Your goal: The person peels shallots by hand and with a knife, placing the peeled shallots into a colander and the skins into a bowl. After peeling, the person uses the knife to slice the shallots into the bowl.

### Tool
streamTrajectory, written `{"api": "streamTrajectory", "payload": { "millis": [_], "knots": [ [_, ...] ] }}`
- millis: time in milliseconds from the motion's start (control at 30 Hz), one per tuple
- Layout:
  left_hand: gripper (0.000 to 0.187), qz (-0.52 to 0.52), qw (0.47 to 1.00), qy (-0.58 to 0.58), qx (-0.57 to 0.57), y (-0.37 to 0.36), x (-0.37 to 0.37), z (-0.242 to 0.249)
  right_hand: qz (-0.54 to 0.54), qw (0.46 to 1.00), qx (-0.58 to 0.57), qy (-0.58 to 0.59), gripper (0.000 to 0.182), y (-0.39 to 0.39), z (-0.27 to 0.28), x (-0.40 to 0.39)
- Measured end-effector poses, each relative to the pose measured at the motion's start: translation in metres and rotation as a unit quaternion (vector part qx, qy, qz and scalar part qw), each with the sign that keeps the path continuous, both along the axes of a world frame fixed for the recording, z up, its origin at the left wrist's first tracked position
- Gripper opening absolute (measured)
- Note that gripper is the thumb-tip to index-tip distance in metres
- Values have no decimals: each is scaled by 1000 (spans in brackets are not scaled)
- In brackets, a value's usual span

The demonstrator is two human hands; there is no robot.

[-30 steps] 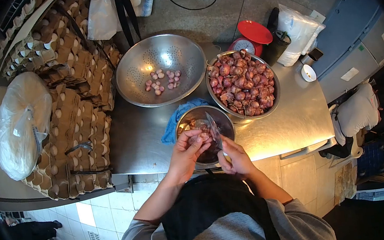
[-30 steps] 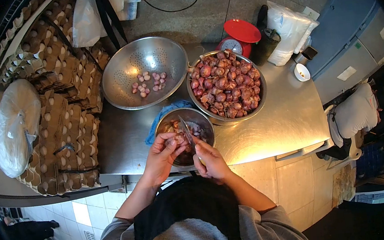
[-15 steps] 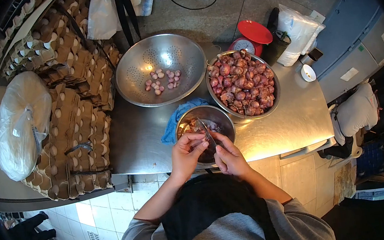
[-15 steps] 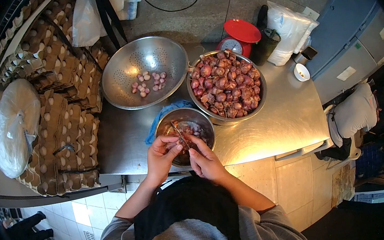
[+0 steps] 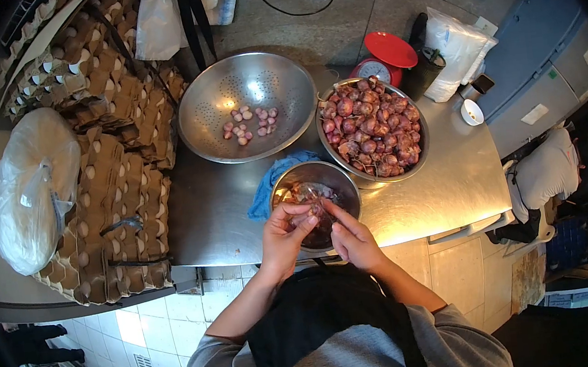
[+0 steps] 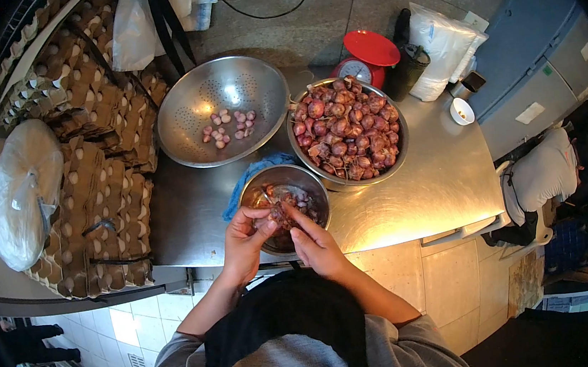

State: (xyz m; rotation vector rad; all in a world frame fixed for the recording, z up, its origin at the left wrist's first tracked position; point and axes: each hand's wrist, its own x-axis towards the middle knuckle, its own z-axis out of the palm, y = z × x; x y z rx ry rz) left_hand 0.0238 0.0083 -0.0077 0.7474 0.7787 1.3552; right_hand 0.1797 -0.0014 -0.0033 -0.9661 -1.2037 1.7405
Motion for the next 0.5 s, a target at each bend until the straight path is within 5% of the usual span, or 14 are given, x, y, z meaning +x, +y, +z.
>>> {"api": "streamTrajectory", "payload": {
  "millis": [300, 500],
  "knots": [
    [17, -24, 999, 22, -6, -3, 0, 1, -20, 1000, 16, -9, 41, 3, -9, -2],
    [19, -39, 995, -83, -51, 0, 2, 8, -42, 996, -55, 54, 39, 5, -4, 5]
  ]
}}
